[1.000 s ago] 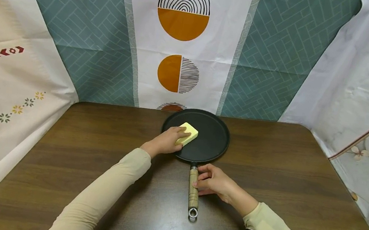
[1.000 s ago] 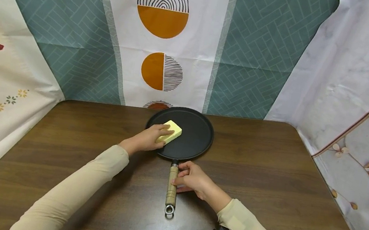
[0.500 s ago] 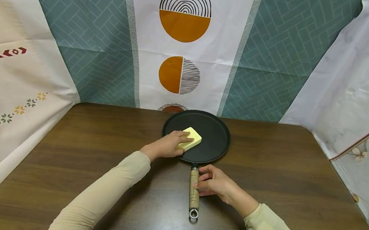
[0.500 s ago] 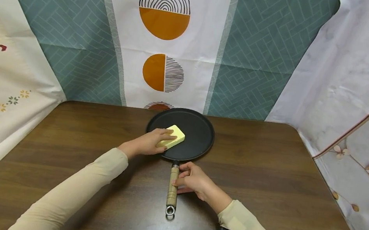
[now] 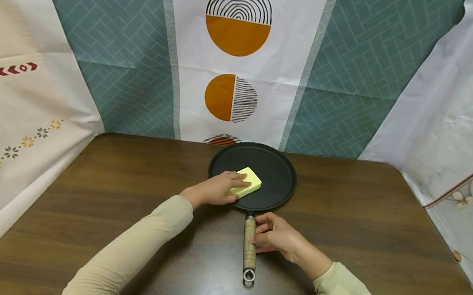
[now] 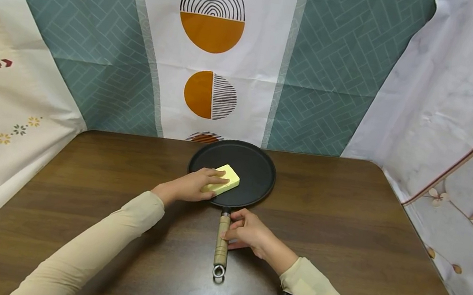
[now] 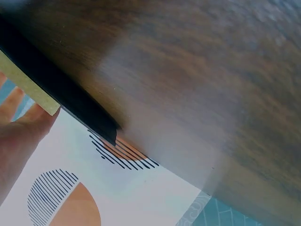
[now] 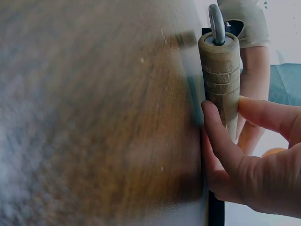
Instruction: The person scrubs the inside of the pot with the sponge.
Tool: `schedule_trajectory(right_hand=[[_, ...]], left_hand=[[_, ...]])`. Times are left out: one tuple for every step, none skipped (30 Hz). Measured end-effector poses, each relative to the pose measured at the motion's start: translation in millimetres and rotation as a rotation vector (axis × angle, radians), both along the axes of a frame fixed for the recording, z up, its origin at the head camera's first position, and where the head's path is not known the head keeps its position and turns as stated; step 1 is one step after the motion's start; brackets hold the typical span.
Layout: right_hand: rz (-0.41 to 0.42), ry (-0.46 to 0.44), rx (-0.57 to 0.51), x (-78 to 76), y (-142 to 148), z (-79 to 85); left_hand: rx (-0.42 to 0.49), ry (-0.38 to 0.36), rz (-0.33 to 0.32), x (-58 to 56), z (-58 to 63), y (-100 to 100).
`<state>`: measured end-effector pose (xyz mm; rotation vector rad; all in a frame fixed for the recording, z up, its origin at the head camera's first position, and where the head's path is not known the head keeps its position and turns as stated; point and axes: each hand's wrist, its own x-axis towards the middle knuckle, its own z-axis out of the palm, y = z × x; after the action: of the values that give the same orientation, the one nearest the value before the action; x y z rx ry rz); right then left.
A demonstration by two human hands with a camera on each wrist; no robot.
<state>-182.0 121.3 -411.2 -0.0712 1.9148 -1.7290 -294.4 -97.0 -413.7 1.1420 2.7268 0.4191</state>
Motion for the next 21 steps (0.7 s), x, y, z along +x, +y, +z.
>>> schedule_trajectory(right_hand=[[0.001,0.0,0.0,0.0,-0.1,-0.1],[0.0,-0.001,0.0,-0.2,-0.1,-0.3],[0.003,0.001,0.001,-0.2,-0.1,-0.4],[0.003,0.001,0.0,-0.2,-0.1,-0.4],[0.003,0.002,-0.001,-0.2,-0.2,-0.4],[0.004,0.003,-0.002,-0.2,-0.1,-0.3],[0.004,0.003,-0.002,-0.2,0.0,-0.7],[0.006,0.003,-0.001,-0.2,-0.1,-0.7],[0.008,0.005,0.0,-0.1,-0.1,-0.8],[0.006,0.003,0.0,-0.2,-0.1,-1.0],[0.005,0.003,0.0,-0.2,-0.1,-1.0],[0.004,0.002,0.001,-0.3,-0.1,-1.1],[0.006,0.003,0.003,-0.5,-0.1,-1.1],[0.007,0.003,0.005,-0.7,-0.1,-1.3],[0.007,0.004,0.005,-1.0,0.0,-1.3],[0.006,0.004,0.003,-1.0,0.1,-1.1],[0.008,0.006,0.002,-1.0,0.1,-1.0],[0.009,0.007,0.002,-1.0,0.1,-1.1],[0.009,0.009,0.001,-1.0,0.1,-1.3],[0.01,0.01,0.0,-0.9,0.0,-1.4],[0.01,0.011,-0.001,-0.8,-0.1,-1.3]], left_hand=[[0.002,0.001,-0.004,0.2,0.0,-0.1],[0.003,0.004,-0.008,0.5,0.0,-0.2],[0.001,0.007,-0.011,0.7,0.0,-0.3],[0.003,0.007,-0.013,0.9,0.1,-0.2],[0.003,0.007,-0.017,1.2,0.2,-0.1],[0.004,0.011,-0.024,1.5,0.3,0.1],[0.006,0.013,-0.03,1.8,0.2,0.3],[0.008,0.014,-0.037,2.1,0.4,0.7],[0.009,0.013,-0.043,2.5,0.5,1.1],[0.015,0.01,-0.046,2.9,0.7,1.5],[0.015,0.01,-0.051,3.2,0.4,1.8],[0.017,0.008,-0.056,3.4,0.4,2.3],[0.02,0.003,-0.059,3.6,0.4,2.8],[0.02,0.001,-0.064,3.5,0.3,3.2],[0.022,-0.001,-0.067,3.3,0.0,3.8],[0.022,-0.003,-0.072,3.2,-0.2,4.3],[0.022,-0.006,-0.078,2.9,-0.5,4.9],[0.025,-0.011,-0.082,2.7,-0.3,5.6],[0.026,-0.014,-0.086,2.6,-0.4,6.3],[0.025,-0.014,-0.091,2.4,-0.5,7.1],[0.024,-0.015,-0.096,2.2,-0.5,7.9]])
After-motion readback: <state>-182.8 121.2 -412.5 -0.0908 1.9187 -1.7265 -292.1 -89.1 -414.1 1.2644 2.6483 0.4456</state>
